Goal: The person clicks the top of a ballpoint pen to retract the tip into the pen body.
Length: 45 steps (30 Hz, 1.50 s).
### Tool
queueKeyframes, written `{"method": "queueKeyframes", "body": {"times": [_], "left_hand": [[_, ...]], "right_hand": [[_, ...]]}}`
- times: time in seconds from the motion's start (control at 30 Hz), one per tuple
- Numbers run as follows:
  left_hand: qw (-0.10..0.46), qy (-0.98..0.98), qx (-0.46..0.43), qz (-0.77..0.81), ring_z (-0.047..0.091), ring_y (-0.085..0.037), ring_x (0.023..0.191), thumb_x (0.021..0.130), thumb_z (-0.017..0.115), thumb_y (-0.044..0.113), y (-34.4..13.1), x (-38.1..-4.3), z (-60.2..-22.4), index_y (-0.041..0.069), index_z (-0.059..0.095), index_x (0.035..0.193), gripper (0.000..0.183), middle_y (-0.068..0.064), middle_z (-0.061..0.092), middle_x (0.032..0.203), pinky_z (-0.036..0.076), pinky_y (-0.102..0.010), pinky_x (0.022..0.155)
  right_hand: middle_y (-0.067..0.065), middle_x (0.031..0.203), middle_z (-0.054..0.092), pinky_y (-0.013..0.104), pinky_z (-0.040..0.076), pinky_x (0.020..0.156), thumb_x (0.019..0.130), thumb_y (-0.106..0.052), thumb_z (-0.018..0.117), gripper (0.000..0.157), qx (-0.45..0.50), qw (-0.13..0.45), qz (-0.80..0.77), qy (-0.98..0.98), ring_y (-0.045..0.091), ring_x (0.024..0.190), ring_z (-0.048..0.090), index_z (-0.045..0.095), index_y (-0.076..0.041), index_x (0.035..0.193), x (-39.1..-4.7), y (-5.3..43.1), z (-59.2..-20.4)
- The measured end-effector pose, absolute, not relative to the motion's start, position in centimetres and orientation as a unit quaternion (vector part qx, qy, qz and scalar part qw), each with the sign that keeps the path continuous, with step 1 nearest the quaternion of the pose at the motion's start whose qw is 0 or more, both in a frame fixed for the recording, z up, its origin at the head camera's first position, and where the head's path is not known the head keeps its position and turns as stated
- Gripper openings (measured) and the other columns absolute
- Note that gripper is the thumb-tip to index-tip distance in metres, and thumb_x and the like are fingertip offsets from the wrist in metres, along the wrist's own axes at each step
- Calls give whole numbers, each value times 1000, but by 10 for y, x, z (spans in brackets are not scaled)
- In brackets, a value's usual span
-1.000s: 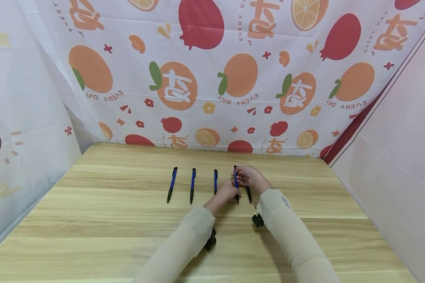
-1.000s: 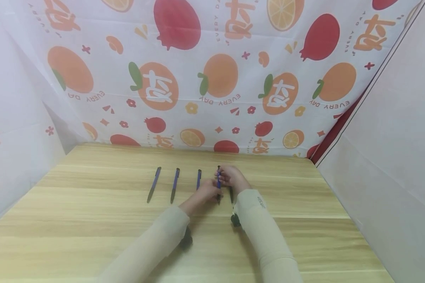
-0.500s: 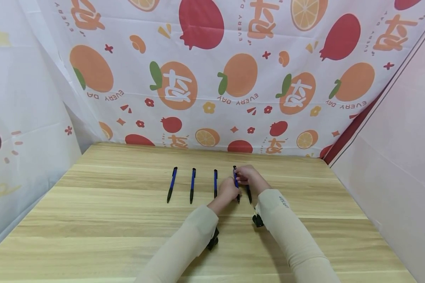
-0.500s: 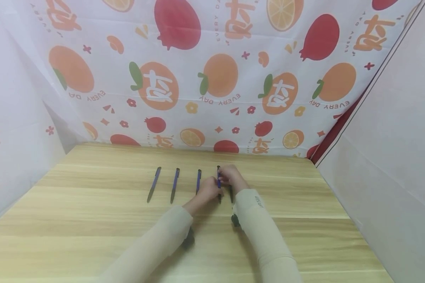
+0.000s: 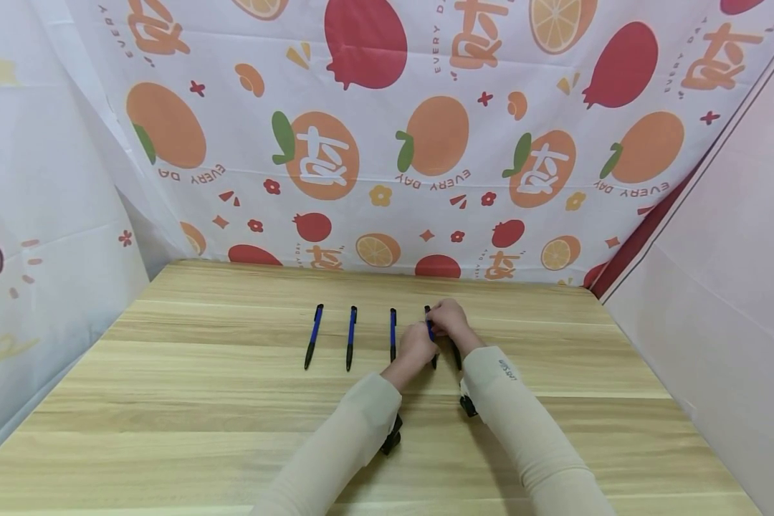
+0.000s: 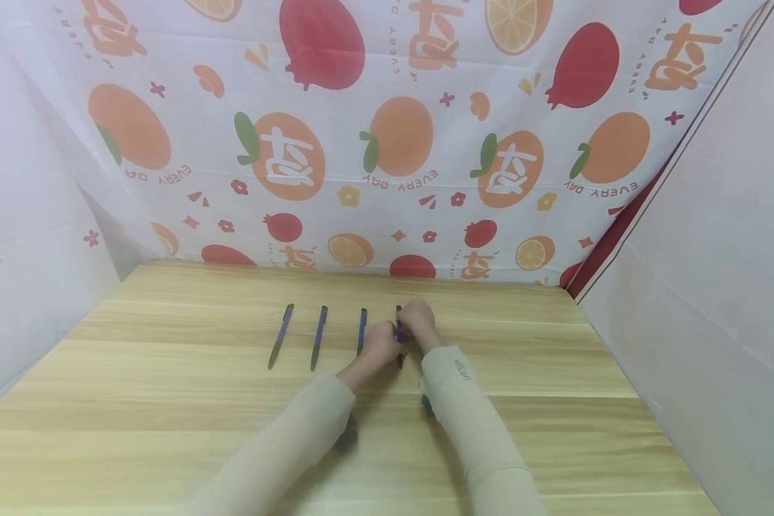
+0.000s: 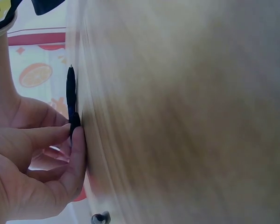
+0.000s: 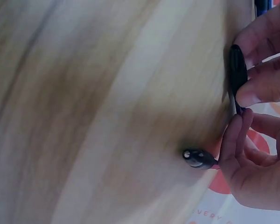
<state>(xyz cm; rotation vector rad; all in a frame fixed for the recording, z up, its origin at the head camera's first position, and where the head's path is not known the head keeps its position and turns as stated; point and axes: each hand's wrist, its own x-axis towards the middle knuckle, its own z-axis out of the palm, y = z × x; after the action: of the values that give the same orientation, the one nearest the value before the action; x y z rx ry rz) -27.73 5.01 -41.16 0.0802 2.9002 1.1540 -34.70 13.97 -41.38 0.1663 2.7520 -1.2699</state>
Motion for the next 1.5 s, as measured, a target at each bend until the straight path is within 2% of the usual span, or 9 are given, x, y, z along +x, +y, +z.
{"method": "queueKeyframes", "body": {"times": [0.13, 0.47, 0.63, 0.83, 0.97, 1.13, 1.27, 1.37, 1.5], "left_hand": [[15, 931, 24, 364, 56, -24, 68, 73, 73, 1, 50, -278, -411, -6, 61, 93, 25, -15, 61, 87, 48, -28, 57], [23, 934, 28, 356, 56, -23, 67, 74, 75, 5, 51, -279, -412, -4, 62, 90, 23, -13, 61, 85, 47, -28, 57], [19, 937, 35, 347, 56, -23, 70, 72, 78, 9, 51, -279, -412, -3, 61, 89, 26, -14, 61, 84, 49, -31, 63], [36, 933, 31, 357, 54, -17, 54, 74, 77, 10, 51, -279, -412, 2, 56, 71, 22, -7, 57, 63, 45, -25, 53], [49, 926, 27, 373, 52, -15, 46, 76, 74, 8, 50, -279, -411, 3, 54, 69, 22, -4, 54, 55, 41, -22, 47], [57, 930, 25, 363, 52, -19, 55, 78, 72, 9, 50, -279, -409, -2, 56, 85, 21, -8, 55, 68, 44, -26, 54], [62, 932, 27, 356, 53, -17, 53, 80, 69, 9, 53, -280, -406, -10, 49, 120, 49, -11, 59, 73, 46, -25, 54], [55, 930, 25, 363, 54, -14, 47, 81, 69, 9, 58, -279, -400, -9, 45, 125, 54, -12, 61, 79, 46, -22, 51], [31, 934, 43, 353, 56, -15, 59, 79, 73, 10, 65, -278, -392, -4, 58, 97, 28, -11, 58, 86, 47, -24, 55]], "right_hand": [[5, 62, 59, 24, 47, 47, 77, -5, 63, 10, 37, 30, -361, 931, 11, 47, 52, 67, 2, 84, -347, 138, -415], [7, 66, 62, 23, 48, 47, 76, -4, 63, 13, 31, 24, -350, 936, 11, 48, 54, 67, 3, 87, -344, 138, -411], [8, 69, 63, 24, 48, 50, 78, -5, 64, 13, 29, 25, -343, 938, 13, 52, 57, 67, 3, 87, -341, 140, -408], [9, 68, 63, 25, 51, 49, 82, -4, 63, 10, 49, 41, -383, 922, 15, 52, 59, 66, 3, 88, -343, 142, -406], [8, 68, 62, 27, 52, 50, 82, -3, 62, 10, 56, 45, -398, 914, 16, 52, 59, 66, 4, 88, -345, 145, -403], [11, 75, 63, 31, 54, 55, 81, 0, 57, 12, 56, 45, -412, 909, 18, 54, 60, 66, 5, 87, -345, 150, -398], [13, 76, 64, 29, 53, 55, 83, -3, 55, 13, 54, 45, -387, 919, 20, 58, 62, 66, 4, 84, -346, 155, -392], [15, 74, 64, 28, 53, 55, 84, -5, 55, 14, 53, 49, -373, 925, 21, 58, 62, 66, 4, 85, -347, 160, -387], [14, 75, 63, 32, 54, 59, 85, -6, 56, 14, 66, 64, -373, 923, 21, 58, 62, 65, 4, 87, -352, 167, -383]]}}
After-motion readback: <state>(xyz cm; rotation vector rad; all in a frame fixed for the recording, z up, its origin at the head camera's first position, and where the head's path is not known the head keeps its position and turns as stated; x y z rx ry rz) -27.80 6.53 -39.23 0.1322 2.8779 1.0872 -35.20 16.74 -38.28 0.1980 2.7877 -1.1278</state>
